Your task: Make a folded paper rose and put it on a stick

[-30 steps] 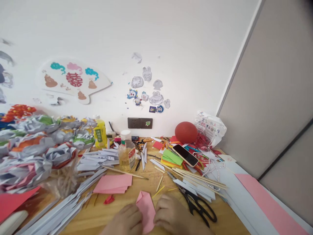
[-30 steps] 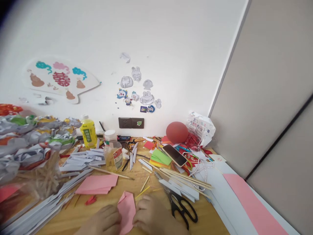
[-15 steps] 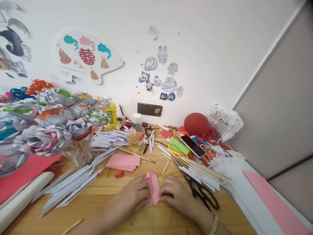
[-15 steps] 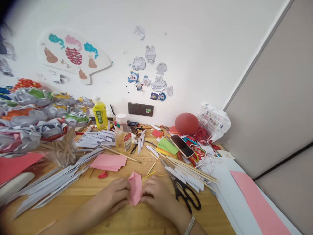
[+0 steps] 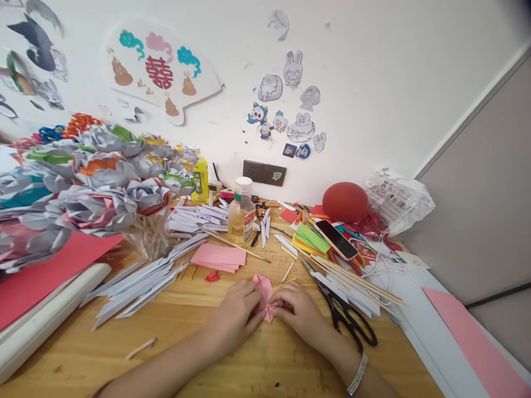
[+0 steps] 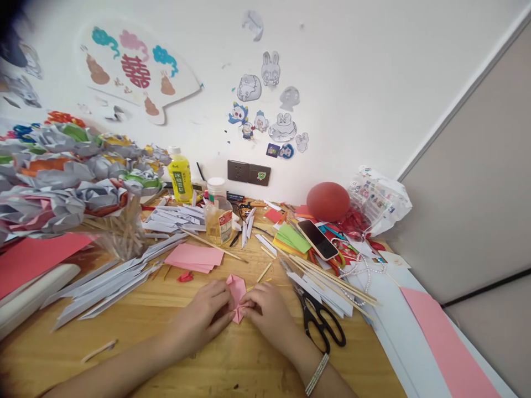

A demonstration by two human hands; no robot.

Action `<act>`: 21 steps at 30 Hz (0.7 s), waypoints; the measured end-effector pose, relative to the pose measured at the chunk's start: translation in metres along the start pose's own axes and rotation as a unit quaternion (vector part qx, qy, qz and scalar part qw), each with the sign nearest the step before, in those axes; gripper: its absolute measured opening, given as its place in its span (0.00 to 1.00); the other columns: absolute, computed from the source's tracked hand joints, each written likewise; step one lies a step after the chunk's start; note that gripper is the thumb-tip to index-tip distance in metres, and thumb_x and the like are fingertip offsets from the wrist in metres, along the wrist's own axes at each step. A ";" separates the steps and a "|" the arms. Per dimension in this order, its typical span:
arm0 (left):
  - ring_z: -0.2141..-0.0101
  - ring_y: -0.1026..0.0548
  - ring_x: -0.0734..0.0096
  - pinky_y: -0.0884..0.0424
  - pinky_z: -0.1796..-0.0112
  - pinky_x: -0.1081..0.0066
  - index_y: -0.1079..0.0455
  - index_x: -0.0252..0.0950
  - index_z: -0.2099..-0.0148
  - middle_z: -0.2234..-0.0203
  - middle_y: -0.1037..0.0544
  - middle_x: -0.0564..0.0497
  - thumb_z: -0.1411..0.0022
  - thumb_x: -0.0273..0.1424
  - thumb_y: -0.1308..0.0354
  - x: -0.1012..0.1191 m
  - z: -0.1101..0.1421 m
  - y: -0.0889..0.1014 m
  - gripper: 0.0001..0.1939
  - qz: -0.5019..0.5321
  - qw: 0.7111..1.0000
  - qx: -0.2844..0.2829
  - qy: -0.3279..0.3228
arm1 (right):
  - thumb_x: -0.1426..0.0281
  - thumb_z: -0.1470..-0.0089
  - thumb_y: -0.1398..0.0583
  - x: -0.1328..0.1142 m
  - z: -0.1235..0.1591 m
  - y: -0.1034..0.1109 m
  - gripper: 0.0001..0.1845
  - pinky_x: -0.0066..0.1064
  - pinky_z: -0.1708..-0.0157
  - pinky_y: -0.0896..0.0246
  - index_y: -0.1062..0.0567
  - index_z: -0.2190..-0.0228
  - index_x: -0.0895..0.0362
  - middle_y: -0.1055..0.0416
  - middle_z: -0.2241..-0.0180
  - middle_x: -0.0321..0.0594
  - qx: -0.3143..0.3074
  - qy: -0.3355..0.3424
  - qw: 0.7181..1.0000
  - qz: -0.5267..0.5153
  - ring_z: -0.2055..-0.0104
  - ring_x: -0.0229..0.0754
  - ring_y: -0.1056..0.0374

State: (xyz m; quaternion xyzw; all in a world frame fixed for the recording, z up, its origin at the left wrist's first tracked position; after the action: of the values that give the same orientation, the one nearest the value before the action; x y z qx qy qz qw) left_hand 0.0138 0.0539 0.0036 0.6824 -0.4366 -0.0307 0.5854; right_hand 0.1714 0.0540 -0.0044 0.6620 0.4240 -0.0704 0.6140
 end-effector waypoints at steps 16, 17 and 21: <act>0.67 0.31 0.63 0.34 0.65 0.66 0.33 0.36 0.72 0.71 0.28 0.49 0.43 0.29 0.44 0.001 -0.001 -0.011 0.06 -0.030 0.999 0.016 0.037 | 0.70 0.48 0.37 0.006 0.000 -0.010 0.06 0.28 0.69 0.48 0.27 0.75 0.56 0.33 0.76 0.32 0.008 -0.003 1.000 0.021 0.70 0.39 0.38; 0.66 0.31 0.63 0.34 0.65 0.65 0.33 0.36 0.72 0.71 0.28 0.48 0.43 0.28 0.44 0.001 -0.002 -0.011 0.05 -0.040 0.998 0.017 0.041 | 0.70 0.48 0.37 0.006 0.000 -0.011 0.06 0.28 0.69 0.48 0.27 0.75 0.56 0.33 0.76 0.32 0.008 -0.003 1.000 0.021 0.70 0.39 0.38; 0.66 0.32 0.60 0.34 0.64 0.62 0.34 0.35 0.72 0.70 0.29 0.47 0.42 0.29 0.45 0.002 -0.002 -0.011 0.06 -0.078 0.995 0.006 0.063 | 0.70 0.49 0.36 0.004 0.001 -0.012 0.08 0.29 0.69 0.50 0.30 0.76 0.57 0.34 0.76 0.32 0.014 -0.019 0.999 0.026 0.70 0.39 0.40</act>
State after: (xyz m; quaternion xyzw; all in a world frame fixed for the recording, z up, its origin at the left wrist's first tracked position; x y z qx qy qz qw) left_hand 0.0222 0.0537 -0.0042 0.7183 -0.3446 -0.0304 0.6037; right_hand 0.1663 0.0538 -0.0161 0.6801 0.3935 -0.0730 0.6142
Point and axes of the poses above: each hand's wrist, its own z-axis away from the middle knuckle, its own y-axis out of the back of the hand, x = y × z, the point moved 3 cm from there along -z, towards the middle knuckle
